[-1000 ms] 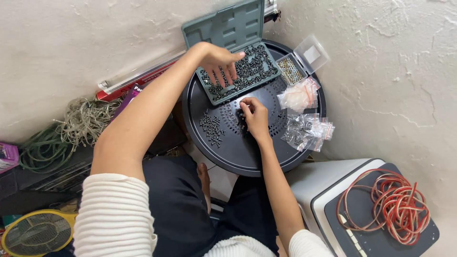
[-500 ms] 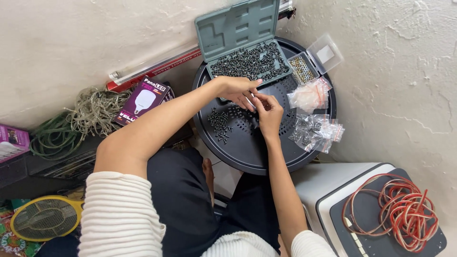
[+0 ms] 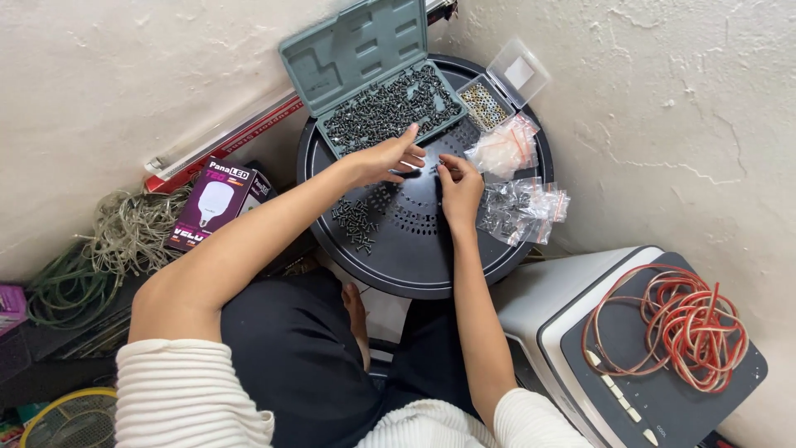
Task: Sorting small electronic components like screws and washers into small plastic bags.
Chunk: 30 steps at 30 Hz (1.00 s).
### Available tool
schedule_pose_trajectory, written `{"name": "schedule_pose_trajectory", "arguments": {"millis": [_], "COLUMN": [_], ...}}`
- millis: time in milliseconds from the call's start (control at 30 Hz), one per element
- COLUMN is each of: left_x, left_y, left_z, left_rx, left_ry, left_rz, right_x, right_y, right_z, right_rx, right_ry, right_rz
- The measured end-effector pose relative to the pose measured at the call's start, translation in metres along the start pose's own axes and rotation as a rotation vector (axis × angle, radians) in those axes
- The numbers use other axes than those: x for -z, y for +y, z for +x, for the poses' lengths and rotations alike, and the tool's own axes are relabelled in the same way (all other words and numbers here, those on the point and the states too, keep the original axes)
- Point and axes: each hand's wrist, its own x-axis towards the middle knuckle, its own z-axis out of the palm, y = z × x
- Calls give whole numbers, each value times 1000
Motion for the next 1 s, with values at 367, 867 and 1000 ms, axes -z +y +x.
{"name": "schedule_pose_trajectory", "arguments": {"millis": [367, 867, 1000], "left_x": [20, 78, 69], "left_y": [16, 11, 32], "left_z": [-28, -24, -47], "left_rx": [-62, 414, 443], "left_ry": [111, -160, -211], "left_rz": [62, 591, 543], "right_x": [0, -24, -27], "right_y": [-18, -75, -76], "right_z": [-8, -54, -54], "right_rx": [145, 641, 717], "right_ry": [-32, -707, -759], "right_rz": [-94, -129, -205]}}
